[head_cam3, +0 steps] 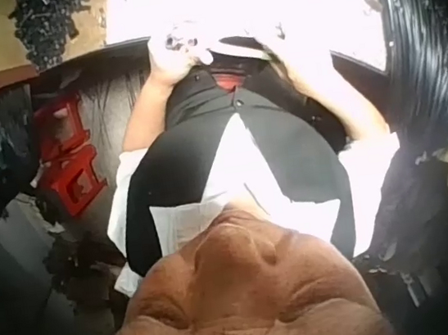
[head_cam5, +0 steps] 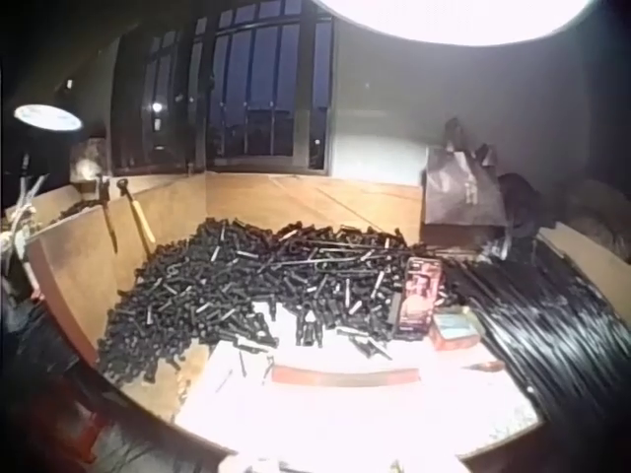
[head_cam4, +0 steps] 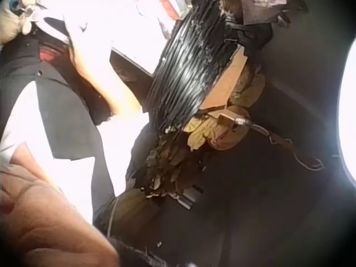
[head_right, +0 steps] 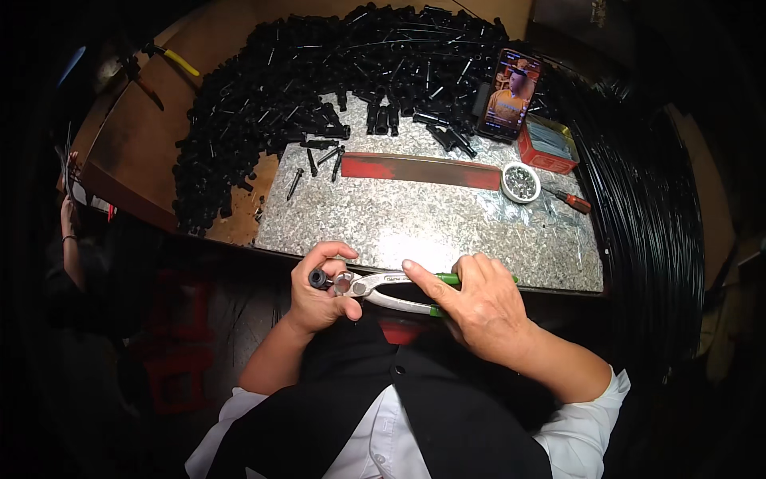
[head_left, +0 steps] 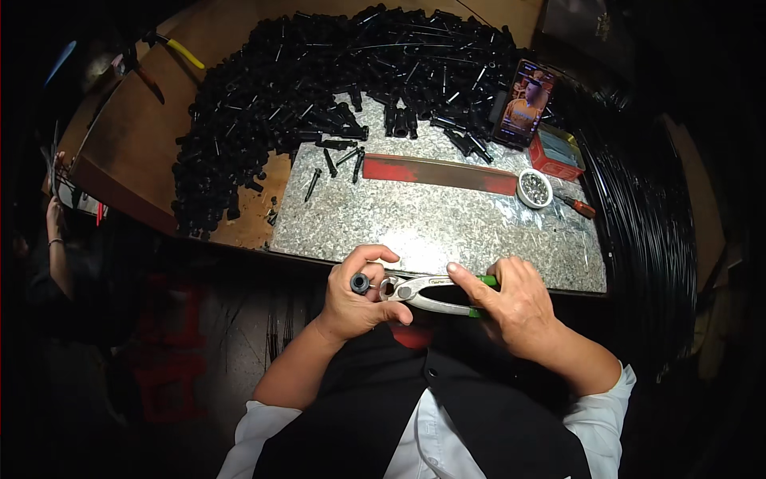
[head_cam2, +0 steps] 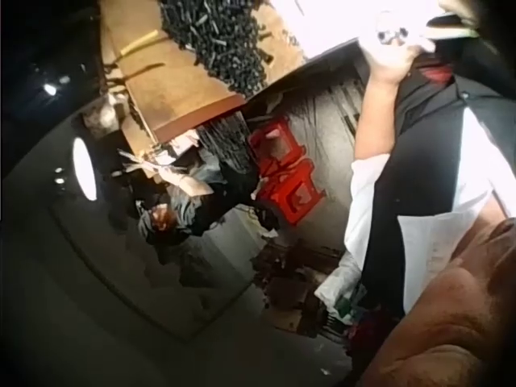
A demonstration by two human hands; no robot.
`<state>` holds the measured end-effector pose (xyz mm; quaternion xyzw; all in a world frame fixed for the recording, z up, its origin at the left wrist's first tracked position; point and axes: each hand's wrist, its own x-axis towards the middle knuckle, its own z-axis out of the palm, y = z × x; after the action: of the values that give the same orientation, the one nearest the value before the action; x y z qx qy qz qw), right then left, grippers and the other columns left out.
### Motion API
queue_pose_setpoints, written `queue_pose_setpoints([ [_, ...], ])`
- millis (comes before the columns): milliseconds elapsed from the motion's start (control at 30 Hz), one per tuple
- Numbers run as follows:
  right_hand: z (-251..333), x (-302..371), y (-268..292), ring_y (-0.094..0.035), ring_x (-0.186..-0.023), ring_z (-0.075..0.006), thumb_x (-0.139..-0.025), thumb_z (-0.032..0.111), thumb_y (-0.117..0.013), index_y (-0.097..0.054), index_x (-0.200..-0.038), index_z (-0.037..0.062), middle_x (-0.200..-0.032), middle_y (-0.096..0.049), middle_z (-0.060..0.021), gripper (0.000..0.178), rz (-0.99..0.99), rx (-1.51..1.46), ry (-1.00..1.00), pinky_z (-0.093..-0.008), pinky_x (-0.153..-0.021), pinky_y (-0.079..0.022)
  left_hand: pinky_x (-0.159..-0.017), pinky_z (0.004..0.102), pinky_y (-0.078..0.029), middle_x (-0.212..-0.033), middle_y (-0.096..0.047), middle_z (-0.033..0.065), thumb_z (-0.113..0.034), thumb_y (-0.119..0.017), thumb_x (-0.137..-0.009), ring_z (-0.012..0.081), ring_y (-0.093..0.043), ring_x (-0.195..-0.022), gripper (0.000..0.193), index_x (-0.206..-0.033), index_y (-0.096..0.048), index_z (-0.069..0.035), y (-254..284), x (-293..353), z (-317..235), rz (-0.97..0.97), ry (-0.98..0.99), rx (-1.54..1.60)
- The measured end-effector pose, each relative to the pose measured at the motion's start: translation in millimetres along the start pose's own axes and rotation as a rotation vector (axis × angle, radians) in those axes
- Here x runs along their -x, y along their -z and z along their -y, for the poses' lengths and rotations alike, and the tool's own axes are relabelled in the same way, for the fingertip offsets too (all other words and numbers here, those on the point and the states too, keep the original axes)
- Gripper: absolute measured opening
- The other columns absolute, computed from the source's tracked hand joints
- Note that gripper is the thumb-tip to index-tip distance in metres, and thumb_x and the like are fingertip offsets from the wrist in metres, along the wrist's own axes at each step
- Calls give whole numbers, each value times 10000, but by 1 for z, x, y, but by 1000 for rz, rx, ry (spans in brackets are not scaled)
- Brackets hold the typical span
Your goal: Assembling and organizing bundles of black cables at a workbench.
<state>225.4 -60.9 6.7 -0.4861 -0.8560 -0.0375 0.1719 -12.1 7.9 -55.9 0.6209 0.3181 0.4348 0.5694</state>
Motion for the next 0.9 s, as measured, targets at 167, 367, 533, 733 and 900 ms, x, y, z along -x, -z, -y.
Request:
queue_pose_setpoints([
  [167,3,5,17,-453,-544,-171,-753,76,-591,-529,-1317,198,-666,-394,-49,580,126,52,21,-295,-471,-400,-506,173,-213,-591,-392,-100,-518,-845,-461,-12,-328,-558,822,-1023,-542,0,1,-1,1,32,-15,-24],
  [367,8,6,25,-476,-531,-153,-759,84,-553,-512,-1333,167,-654,-396,-40,581,157,125,58,-269,-453,-426,-477,171,-275,-543,-427,-84,-157,-879,-619,-12,-365,-520,509,-993,-558,-29,-5,-2,0,90,-178,-86],
  [533,8,15,7,-472,-524,-182,-737,104,-634,-512,-1325,188,-660,-394,-52,607,107,27,12,-324,-443,-400,-522,155,-292,-612,-435,-75,-14,-711,-703,-4,-364,-552,315,-977,-556,7,-7,2,0,112,-138,-119],
  [733,7,8,7,-583,-628,-274,-712,74,-659,-409,-1392,183,-723,-511,-112,733,344,-315,-110,-376,-540,-480,-584,174,-412,-684,-564,27,-2,-695,-720,46,-514,-630,360,-1030,-514,12,-1,2,1,153,-30,-4],
  [900,-5,13,4,-596,-659,-300,-736,52,-672,-420,-1385,166,-754,-571,-122,705,337,-483,-220,-394,-598,-476,-617,197,-442,-857,-564,84,-12,-690,-734,86,-537,-732,409,-1077,-468,-6,3,0,7,42,-111,-35],
])
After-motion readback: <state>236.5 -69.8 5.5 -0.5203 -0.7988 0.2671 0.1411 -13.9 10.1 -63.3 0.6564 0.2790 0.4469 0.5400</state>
